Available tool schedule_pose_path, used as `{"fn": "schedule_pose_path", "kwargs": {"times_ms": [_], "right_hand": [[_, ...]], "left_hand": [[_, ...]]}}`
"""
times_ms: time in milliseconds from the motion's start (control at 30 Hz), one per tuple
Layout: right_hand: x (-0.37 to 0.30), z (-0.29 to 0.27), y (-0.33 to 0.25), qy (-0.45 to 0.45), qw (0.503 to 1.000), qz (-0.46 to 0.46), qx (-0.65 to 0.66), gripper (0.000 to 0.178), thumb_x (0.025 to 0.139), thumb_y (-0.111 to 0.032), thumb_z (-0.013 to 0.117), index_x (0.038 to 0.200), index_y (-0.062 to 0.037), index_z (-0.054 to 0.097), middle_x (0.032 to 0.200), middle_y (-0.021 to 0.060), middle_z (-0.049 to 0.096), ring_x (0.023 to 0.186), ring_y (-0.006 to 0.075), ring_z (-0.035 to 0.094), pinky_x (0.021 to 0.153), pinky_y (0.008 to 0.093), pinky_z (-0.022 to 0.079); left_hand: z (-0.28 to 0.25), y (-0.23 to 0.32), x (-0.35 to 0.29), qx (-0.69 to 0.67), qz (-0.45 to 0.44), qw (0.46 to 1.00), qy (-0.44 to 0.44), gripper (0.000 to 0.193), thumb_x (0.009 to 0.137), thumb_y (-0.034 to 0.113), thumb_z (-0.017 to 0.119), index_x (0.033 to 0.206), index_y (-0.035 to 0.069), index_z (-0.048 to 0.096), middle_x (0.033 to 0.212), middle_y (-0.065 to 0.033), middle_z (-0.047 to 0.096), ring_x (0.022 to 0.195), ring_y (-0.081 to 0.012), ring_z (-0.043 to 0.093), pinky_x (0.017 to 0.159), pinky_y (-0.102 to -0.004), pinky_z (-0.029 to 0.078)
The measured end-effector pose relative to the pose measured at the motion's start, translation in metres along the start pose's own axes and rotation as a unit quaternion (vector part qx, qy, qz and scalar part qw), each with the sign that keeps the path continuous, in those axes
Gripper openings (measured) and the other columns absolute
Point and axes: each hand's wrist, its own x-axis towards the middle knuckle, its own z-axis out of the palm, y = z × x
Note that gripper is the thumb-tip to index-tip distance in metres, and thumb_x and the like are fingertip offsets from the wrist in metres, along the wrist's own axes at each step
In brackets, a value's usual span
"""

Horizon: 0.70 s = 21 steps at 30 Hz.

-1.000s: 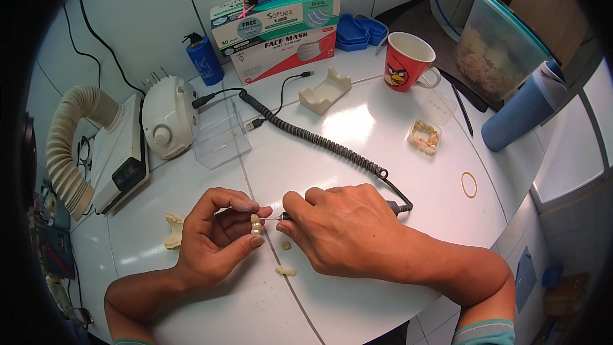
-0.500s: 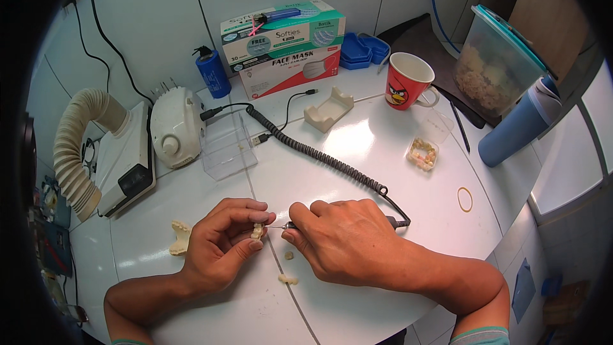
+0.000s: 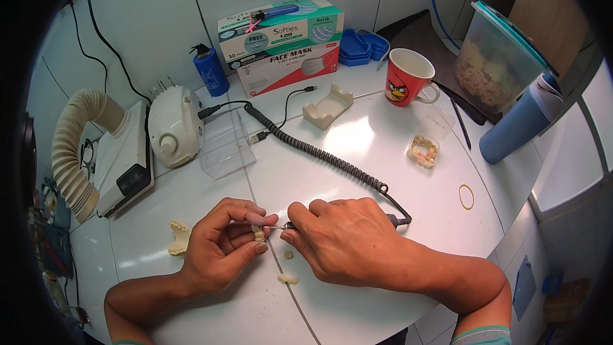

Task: Using a dental handpiece and small probe to adjust or trim a dental prosthetic component.

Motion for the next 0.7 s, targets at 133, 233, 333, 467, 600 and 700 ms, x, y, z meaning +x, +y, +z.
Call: {"fn": "schedule_pose_path", "kwargs": {"times_ms": [133,233,333,467,600,700], "right_hand": [[0.0004,-0.0005,0.0002,-0.002,1.0,-0.001,0.005,0.035,0.115,-0.036,0.06,0.106,-0.0025,0.063,0.079,0.0182,0.071,0.07,0.042,0.072,0.06,0.0536,0.054],[0.0004,-0.0002,0.0006,-0.004,1.0,-0.001,0.007,0.035,0.115,-0.036,0.06,0.105,-0.0023,0.063,0.079,0.0182,0.071,0.07,0.0423,0.072,0.06,0.0538,0.054],[0.0003,0.0002,0.0001,-0.001,1.0,-0.002,0.009,0.036,0.115,-0.036,0.06,0.105,-0.0021,0.063,0.079,0.0182,0.071,0.07,0.0425,0.072,0.06,0.0537,0.054],[0.0003,-0.0009,-0.001,-0.01,1.0,0.007,-0.012,0.03,0.114,-0.034,0.063,0.101,-0.0069,0.06,0.08,0.0118,0.067,0.072,0.0368,0.07,0.059,0.05,0.051],[0.0002,-0.0012,-0.0012,-0.016,1.0,0.013,-0.013,0.031,0.114,-0.034,0.063,0.101,-0.0069,0.06,0.08,0.0119,0.067,0.072,0.0368,0.07,0.059,0.0498,0.051],[0.0001,0.0014,0.0006,0.005,1.0,-0.007,0.003,0.037,0.115,-0.037,0.06,0.104,-0.0019,0.063,0.078,0.0182,0.07,0.068,0.0419,0.072,0.058,0.0531,0.054]], "left_hand": [[0.0,-0.0006,-0.0001,0.015,-0.002,1.0,0.01,0.034,0.102,-0.017,0.067,0.134,-0.006,0.064,0.14,-0.0126,0.057,0.138,-0.0244,0.068,0.123,-0.0357,0.058],[-0.0002,-0.0012,-0.0002,0.03,0.005,1.0,0.006,0.035,0.102,-0.017,0.067,0.136,-0.006,0.065,0.137,-0.012,0.058,0.135,-0.0236,0.069,0.121,-0.0352,0.059],[-0.0001,-0.0025,-0.0008,0.02,0.004,1.0,0.008,0.035,0.102,-0.015,0.068,0.136,-0.006,0.065,0.137,-0.0122,0.058,0.133,-0.0233,0.07,0.119,-0.0347,0.061],[-0.0023,-0.0026,-0.0008,0.03,0.005,1.0,-0.007,0.035,0.103,-0.013,0.069,0.137,-0.006,0.065,0.137,-0.0127,0.058,0.132,-0.0238,0.071,0.116,-0.0345,0.062],[-0.0004,0.0006,-0.0016,0.035,-0.01,0.999,-0.005,0.032,0.104,-0.012,0.069,0.135,-0.007,0.064,0.134,-0.0129,0.059,0.13,-0.025,0.073,0.114,-0.035,0.063],[-0.0006,-0.001,-0.0023,0.019,-0.019,1.0,-0.002,0.03,0.104,-0.012,0.069,0.133,-0.007,0.063,0.132,-0.0128,0.06,0.129,-0.0255,0.073,0.114,-0.0356,0.063]]}}
